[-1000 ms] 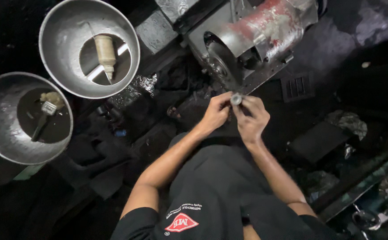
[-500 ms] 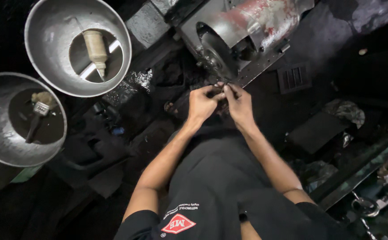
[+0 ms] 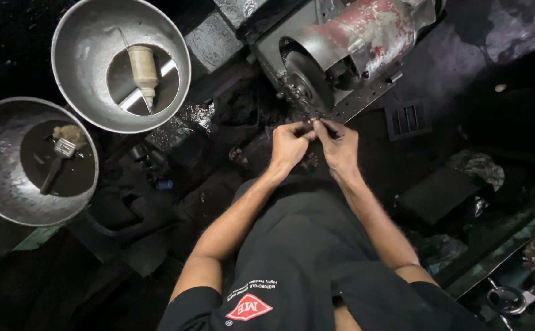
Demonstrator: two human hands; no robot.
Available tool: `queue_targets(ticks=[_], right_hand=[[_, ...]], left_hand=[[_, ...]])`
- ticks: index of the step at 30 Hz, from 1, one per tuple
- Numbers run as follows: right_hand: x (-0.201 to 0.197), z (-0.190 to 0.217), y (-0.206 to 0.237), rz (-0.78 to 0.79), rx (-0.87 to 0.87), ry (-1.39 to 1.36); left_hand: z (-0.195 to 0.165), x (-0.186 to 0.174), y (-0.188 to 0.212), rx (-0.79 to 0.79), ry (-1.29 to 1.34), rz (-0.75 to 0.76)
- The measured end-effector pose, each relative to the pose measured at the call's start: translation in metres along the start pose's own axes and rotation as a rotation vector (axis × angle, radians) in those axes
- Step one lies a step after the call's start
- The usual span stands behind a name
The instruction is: The person grinds a small metal part against a bench grinder wheel, then moves to a workbench to wipe and assemble a metal engine casing with a cylindrical insert. The person uses a rag to clean the casing and places the insert into the casing.
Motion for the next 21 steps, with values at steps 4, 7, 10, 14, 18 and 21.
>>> queue_targets(ticks=[4,7,10,14,18,21], right_hand=[[-0.002,0.003,-0.001,-0.001,0.012,-0.001],[-0.001,0.007,0.001,-0.003,0.007,0.013],[0.002,0.009,0.005,-0.026,0.019,-0.026],[0.004,0.01,0.007,-0.076,0.029,-0.101],[0.003,0.014,0.011,-0.119,0.018,-0.049],[0.0,0.02,0.016,-0.159,0.008,-0.007]], left_hand=[[-0.001,0.003,-0.001,0.011,-0.005,-0.004],[0.0,0.004,0.0,0.014,0.03,0.037],[0.007,0.005,0.0,-0.096,0.073,0.071],[-0.008,0.002,0.002,-0.001,0.131,0.079],[-0.004,0.005,0.009,-0.203,0.13,0.131],[0.001,0.011,0.01,-0.225,0.234,0.191]])
Point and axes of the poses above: each hand's wrist, its own y-axis away from the middle knuckle, its own x-axis out of the palm, z = x × y, the point moved 6 cm from there along -y, towards the middle knuckle, and after that the axes turned 2 degrees about y, right-handed, at the moved point
